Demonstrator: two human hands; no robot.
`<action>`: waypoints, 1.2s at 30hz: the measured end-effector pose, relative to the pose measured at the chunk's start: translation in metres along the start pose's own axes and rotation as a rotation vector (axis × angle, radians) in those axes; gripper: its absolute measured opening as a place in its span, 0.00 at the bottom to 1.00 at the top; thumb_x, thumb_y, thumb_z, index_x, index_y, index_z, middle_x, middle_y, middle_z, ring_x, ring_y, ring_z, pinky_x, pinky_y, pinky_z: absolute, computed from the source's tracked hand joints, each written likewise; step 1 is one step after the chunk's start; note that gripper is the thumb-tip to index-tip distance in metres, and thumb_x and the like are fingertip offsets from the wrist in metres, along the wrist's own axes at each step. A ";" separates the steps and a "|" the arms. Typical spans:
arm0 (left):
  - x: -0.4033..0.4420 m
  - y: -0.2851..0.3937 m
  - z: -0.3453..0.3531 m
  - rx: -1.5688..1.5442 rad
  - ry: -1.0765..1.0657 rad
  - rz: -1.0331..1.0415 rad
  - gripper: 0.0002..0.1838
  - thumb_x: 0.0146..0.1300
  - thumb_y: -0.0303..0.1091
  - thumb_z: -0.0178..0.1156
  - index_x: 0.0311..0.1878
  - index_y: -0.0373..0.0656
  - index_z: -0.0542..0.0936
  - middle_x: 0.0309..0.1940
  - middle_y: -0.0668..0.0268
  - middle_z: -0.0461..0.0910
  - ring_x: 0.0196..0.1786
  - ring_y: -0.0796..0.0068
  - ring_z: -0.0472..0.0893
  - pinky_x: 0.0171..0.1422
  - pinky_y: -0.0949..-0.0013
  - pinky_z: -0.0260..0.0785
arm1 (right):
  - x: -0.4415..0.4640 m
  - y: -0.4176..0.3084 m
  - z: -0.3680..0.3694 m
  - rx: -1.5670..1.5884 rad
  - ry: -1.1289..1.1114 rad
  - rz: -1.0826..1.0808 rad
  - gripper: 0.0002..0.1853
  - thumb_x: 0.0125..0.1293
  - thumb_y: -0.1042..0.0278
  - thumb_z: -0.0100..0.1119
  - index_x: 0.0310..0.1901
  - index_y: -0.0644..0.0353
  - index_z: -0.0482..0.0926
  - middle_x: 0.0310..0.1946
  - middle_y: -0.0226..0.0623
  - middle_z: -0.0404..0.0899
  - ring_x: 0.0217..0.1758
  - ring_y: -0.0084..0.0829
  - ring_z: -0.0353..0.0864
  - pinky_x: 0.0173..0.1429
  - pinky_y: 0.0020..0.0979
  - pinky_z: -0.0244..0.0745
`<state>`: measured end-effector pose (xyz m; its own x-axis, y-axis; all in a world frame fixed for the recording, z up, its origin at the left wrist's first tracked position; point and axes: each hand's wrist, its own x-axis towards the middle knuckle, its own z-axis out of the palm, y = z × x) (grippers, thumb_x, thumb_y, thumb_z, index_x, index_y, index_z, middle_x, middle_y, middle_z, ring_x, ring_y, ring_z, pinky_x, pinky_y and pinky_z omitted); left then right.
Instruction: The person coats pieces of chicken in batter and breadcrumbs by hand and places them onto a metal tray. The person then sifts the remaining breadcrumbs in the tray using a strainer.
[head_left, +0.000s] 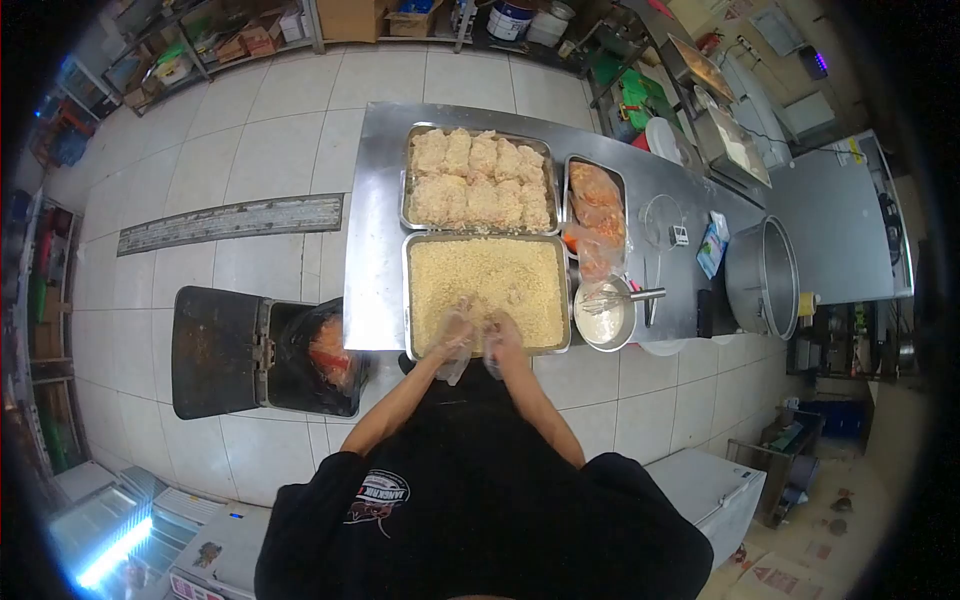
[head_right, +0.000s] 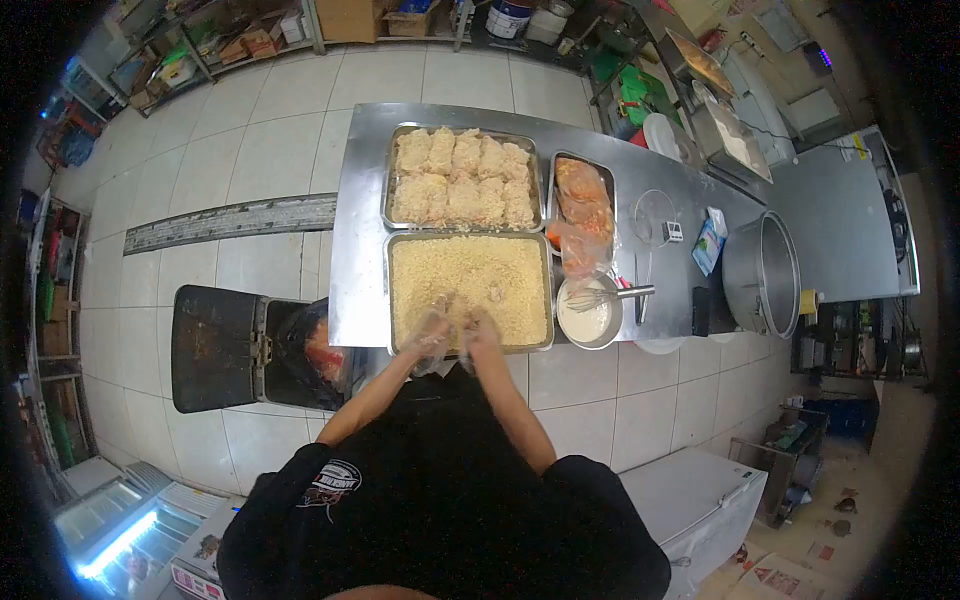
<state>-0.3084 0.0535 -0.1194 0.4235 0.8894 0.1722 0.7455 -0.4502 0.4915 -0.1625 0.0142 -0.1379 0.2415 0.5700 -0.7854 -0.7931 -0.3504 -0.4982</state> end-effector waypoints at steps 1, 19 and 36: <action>0.006 0.013 -0.020 -0.570 -0.250 -0.204 0.31 0.59 0.31 0.50 0.67 0.35 0.61 0.54 0.44 0.71 0.45 0.56 0.78 0.42 0.46 0.69 | 0.015 0.015 0.012 0.036 0.060 -0.097 0.23 0.62 0.48 0.60 0.51 0.57 0.73 0.43 0.42 0.78 0.42 0.38 0.79 0.45 0.35 0.76; 0.000 -0.023 -0.033 -0.271 -0.270 -0.077 0.29 0.67 0.30 0.43 0.71 0.35 0.56 0.69 0.53 0.60 0.52 0.66 0.73 0.57 0.68 0.67 | -0.077 -0.131 0.065 -1.252 0.083 -1.091 0.19 0.48 0.67 0.69 0.40 0.60 0.72 0.24 0.35 0.75 0.28 0.37 0.77 0.34 0.36 0.73; 0.020 0.002 -0.120 -1.302 0.108 -0.282 0.33 0.60 0.35 0.50 0.71 0.43 0.57 0.64 0.61 0.64 0.59 0.68 0.71 0.62 0.61 0.67 | -0.026 -0.281 0.174 -1.134 0.035 -0.752 0.09 0.55 0.64 0.65 0.33 0.61 0.82 0.23 0.30 0.79 0.23 0.21 0.78 0.24 0.26 0.76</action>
<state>-0.3601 0.0801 -0.0124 0.2494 0.9678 -0.0330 -0.2565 0.0988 0.9615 -0.0435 0.2268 0.0865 0.4352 0.8794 -0.1929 0.4226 -0.3887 -0.8187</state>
